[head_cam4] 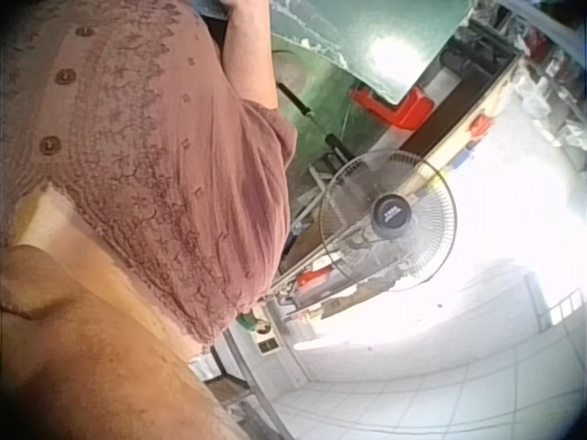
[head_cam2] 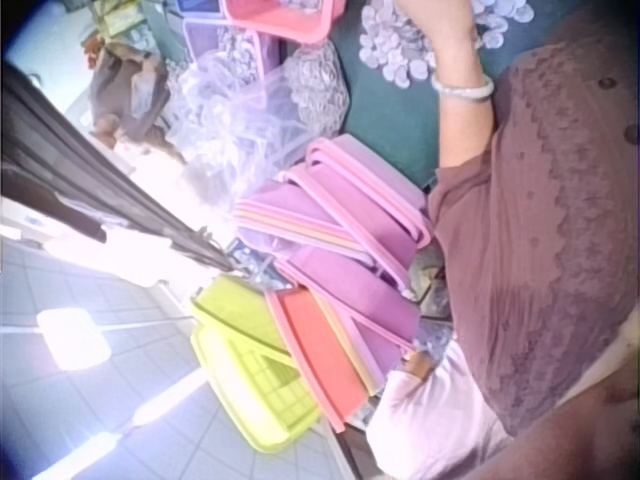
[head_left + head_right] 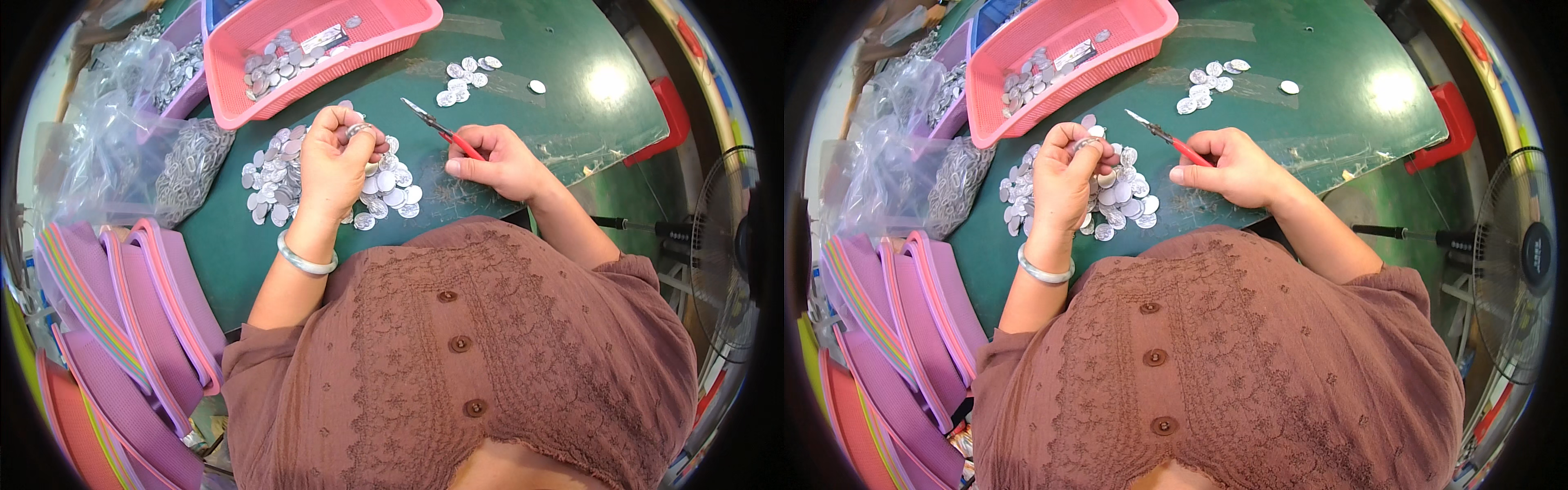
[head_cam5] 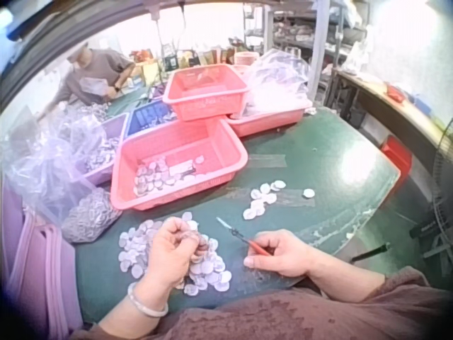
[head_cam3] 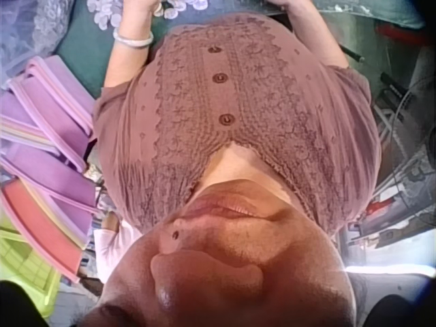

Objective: The person uses a pair of snips to trim small circular labels or components from a larger pile on a workbench, picking each one up individually and placing the trimmed items into a pink tray.

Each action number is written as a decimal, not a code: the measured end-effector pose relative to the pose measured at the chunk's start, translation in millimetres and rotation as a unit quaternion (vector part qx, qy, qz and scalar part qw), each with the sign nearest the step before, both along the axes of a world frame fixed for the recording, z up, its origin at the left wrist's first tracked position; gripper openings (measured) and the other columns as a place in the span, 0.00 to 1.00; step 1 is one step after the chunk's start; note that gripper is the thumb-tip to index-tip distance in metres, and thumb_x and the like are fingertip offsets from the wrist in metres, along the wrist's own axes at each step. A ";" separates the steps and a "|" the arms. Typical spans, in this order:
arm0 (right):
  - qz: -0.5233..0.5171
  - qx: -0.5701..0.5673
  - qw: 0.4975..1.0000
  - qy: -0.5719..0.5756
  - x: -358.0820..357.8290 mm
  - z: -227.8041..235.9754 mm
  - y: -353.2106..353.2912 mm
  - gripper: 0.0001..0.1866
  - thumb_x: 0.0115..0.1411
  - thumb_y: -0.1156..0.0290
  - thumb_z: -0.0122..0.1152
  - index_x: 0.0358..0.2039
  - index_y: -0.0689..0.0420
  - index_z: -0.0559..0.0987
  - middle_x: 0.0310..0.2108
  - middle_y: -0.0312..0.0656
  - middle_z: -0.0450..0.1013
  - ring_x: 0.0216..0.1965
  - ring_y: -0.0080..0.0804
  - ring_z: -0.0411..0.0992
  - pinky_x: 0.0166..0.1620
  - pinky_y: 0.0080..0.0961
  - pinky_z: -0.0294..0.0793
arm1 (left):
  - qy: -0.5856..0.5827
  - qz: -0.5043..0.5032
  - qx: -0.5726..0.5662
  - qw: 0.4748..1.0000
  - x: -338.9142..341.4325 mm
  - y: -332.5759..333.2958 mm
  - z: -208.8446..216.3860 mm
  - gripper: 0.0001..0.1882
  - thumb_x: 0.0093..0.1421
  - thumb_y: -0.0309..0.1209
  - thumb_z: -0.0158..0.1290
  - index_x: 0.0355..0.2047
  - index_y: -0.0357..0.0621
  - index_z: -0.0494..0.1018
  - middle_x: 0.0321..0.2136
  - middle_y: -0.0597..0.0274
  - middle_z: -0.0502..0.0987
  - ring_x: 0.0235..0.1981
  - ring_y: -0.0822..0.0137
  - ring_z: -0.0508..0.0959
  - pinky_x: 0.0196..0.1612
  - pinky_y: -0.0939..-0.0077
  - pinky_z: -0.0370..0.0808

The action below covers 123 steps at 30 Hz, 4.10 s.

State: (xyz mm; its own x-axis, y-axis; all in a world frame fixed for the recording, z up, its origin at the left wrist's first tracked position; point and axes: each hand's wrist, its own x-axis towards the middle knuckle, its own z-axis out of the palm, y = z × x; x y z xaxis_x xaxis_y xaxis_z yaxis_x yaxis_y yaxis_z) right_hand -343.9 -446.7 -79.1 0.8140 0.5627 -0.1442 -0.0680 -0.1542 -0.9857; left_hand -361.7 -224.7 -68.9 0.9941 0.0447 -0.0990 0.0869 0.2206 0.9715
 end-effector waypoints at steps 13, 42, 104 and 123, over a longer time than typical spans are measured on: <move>0.053 -0.055 0.996 -0.042 -4.3 15.1 3.3 0.15 0.51 0.61 0.63 0.23 0.61 0.73 0.16 0.29 0.61 0.20 0.16 0.56 0.23 0.18 0.57 | 0.042 -0.100 0.011 0.994 -13.6 6.4 8.6 0.08 0.60 0.30 0.45 0.26 0.41 0.70 0.21 0.71 0.69 0.23 0.80 0.67 0.27 0.86 0.66; 0.062 -0.138 0.968 -0.203 -8.3 21.1 10.3 0.16 0.51 0.62 0.61 0.19 0.63 0.71 0.13 0.43 0.62 0.15 0.28 0.56 0.21 0.26 0.58 | 0.040 -0.121 0.039 0.991 -19.2 4.1 14.3 0.08 0.58 0.27 0.43 0.23 0.40 0.69 0.19 0.71 0.68 0.20 0.81 0.65 0.23 0.86 0.64; 0.014 -0.038 0.995 0.086 -1.2 11.4 -2.5 0.12 0.52 0.63 0.62 0.23 0.58 0.73 0.18 0.28 0.64 0.19 0.14 0.60 0.24 0.13 0.59 | -0.211 0.148 0.063 0.964 62.9 55.3 62.4 0.18 0.61 0.29 0.43 0.48 0.30 0.65 0.47 0.49 0.68 0.49 0.59 0.69 0.55 0.71 0.64; 0.010 -0.014 0.997 0.073 -1.6 9.7 -2.9 0.15 0.53 0.60 0.62 0.20 0.57 0.70 0.16 0.27 0.62 0.18 0.15 0.58 0.22 0.15 0.58 | -0.222 -0.290 0.537 0.761 14.8 38.2 18.1 0.07 0.48 0.22 0.54 0.30 0.38 0.75 0.28 0.59 0.72 0.34 0.60 0.72 0.39 0.72 0.68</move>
